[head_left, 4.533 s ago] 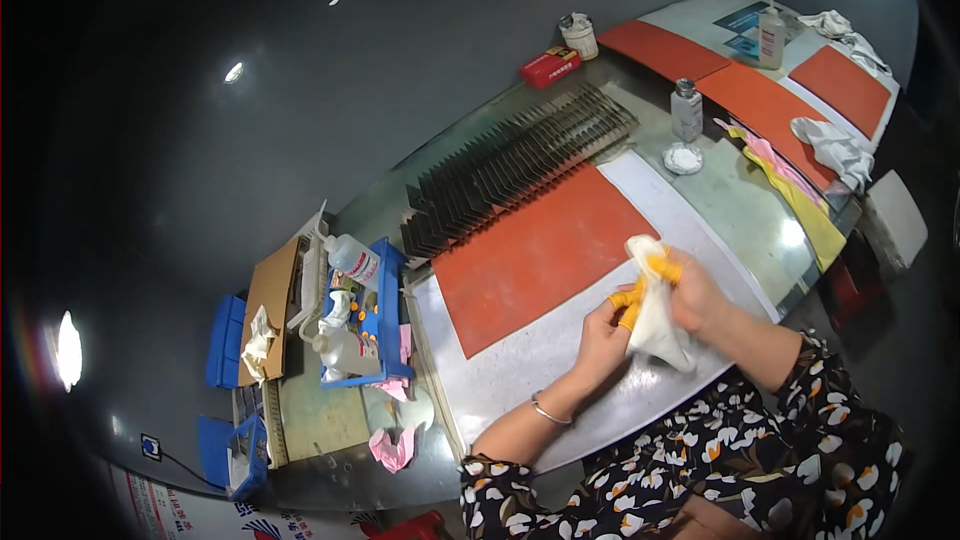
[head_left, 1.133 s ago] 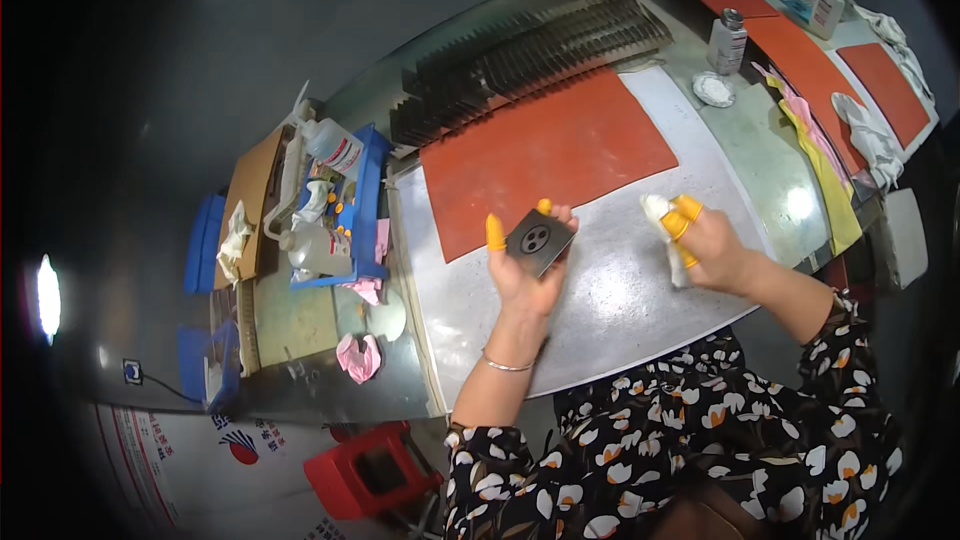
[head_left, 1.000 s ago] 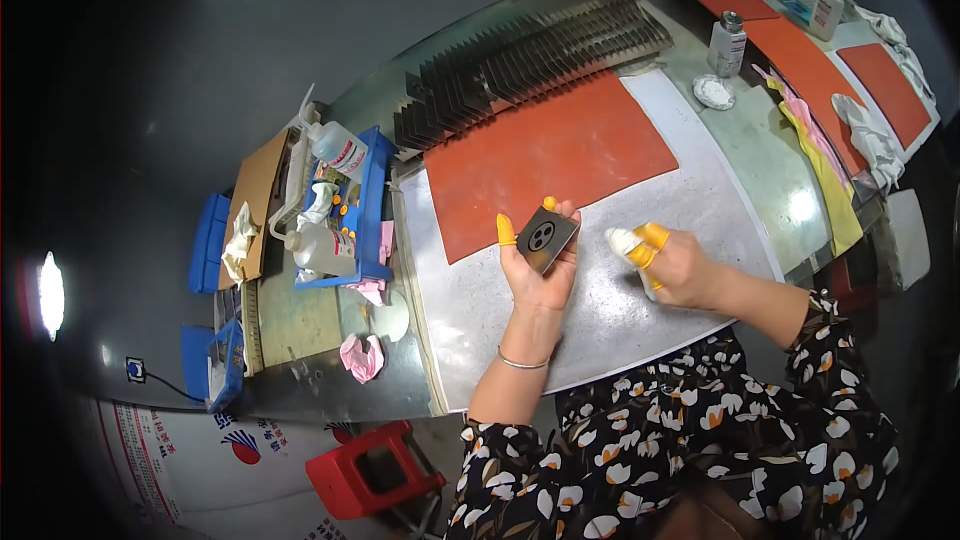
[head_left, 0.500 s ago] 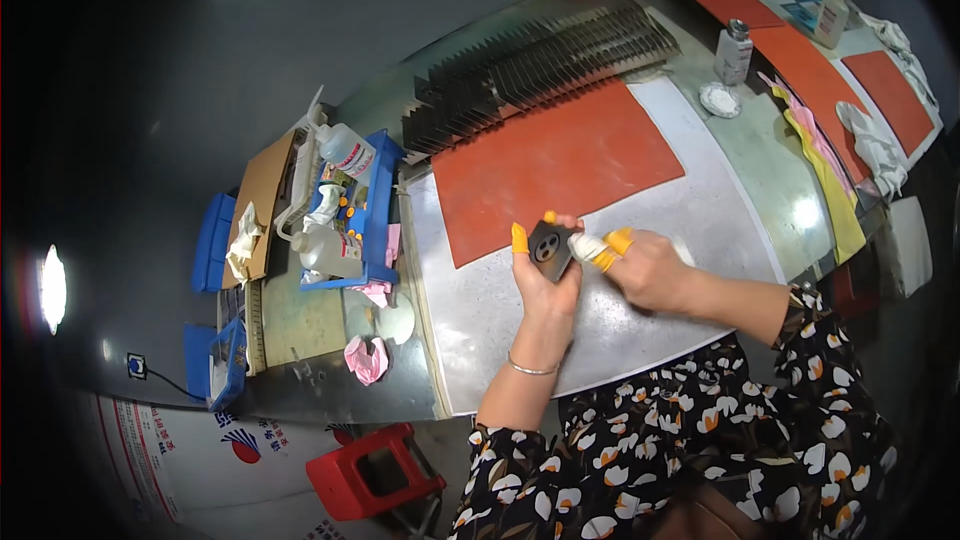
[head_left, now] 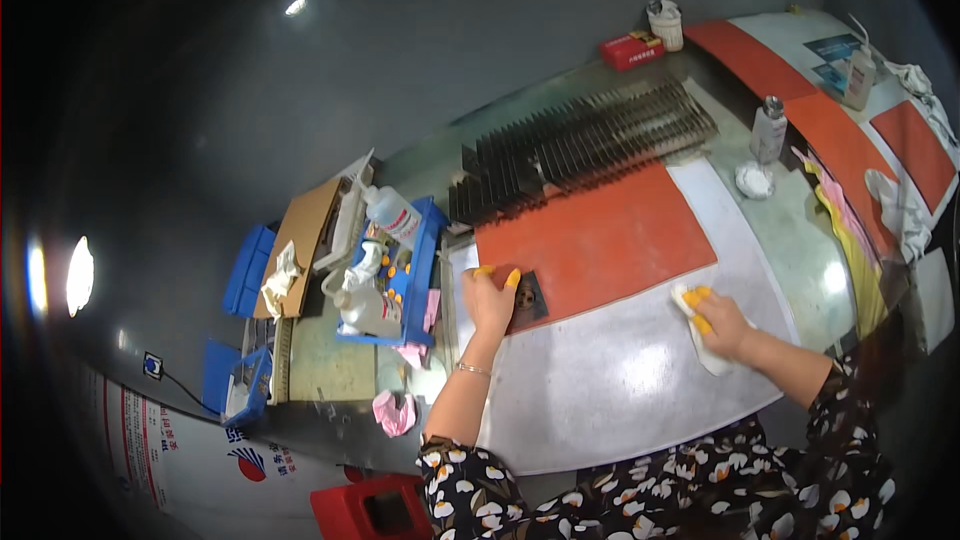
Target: The person wipes small, dark rectangular electronic components with a white cloth on a metal workbench. They handle the items one by one, flipping them over to clean both sides, and occasionally switch to a pink cloth. The person also wipes the metal surface of the workbench between handling the components.
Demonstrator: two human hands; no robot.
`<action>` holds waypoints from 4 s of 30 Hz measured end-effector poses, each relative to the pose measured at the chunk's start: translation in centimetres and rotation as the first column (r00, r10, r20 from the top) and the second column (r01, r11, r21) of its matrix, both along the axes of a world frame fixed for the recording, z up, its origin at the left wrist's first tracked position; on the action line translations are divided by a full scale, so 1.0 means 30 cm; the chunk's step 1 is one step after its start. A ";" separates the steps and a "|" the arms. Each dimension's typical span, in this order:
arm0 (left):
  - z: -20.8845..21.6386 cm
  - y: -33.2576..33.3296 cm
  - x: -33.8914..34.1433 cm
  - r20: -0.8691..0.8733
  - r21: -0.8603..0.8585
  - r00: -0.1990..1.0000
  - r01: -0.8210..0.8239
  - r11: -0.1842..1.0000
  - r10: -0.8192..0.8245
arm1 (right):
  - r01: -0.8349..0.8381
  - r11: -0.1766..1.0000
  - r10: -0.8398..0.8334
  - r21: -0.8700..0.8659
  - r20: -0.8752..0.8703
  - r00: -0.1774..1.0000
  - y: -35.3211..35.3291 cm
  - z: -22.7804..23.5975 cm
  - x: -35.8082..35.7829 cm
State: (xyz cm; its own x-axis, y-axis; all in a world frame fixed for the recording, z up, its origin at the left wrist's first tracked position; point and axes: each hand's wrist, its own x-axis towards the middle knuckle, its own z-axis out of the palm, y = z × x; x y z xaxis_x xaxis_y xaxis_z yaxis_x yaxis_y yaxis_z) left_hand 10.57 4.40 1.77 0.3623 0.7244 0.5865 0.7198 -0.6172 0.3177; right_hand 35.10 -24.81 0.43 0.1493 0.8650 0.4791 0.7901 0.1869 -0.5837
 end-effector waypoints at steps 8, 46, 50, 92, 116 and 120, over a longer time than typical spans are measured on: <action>0.290 0.264 0.285 -0.044 -0.037 0.993 0.110 0.993 -0.111 | -0.086 0.977 0.015 -0.197 -0.338 0.941 0.020 -0.038 0.028; 0.129 -0.615 0.093 0.910 -0.411 0.339 0.815 -0.407 -0.240 | -0.180 0.954 0.116 -0.240 -0.257 0.959 -0.119 0.126 -0.223; 0.127 -0.595 0.023 0.916 -0.396 0.362 0.756 -0.521 -0.171 | -0.162 0.984 0.156 -0.078 -0.070 0.985 -0.197 0.185 -0.114; 0.177 -0.672 0.178 0.733 -0.150 0.120 0.989 -0.013 0.670 | -0.184 0.965 0.133 0.185 0.258 0.957 -0.052 0.177 -0.223; -0.096 -0.129 0.220 0.359 -0.677 0.933 0.277 0.682 -0.023 | -0.205 0.976 0.192 0.069 0.160 0.968 -0.057 0.093 -0.133; 0.050 -0.176 0.268 -0.064 -0.289 0.993 0.081 0.954 -0.103 | -0.125 0.992 0.122 0.012 0.152 0.981 -0.077 0.035 -0.029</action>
State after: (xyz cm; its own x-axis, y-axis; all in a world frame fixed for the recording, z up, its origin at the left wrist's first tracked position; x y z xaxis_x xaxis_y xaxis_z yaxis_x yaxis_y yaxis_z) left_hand 18.62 -0.87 3.26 0.4713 0.8187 0.3279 0.6933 -0.5738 0.4361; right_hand 34.23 -27.11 1.48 -0.0334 0.8617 0.5063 0.8391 0.2994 -0.4542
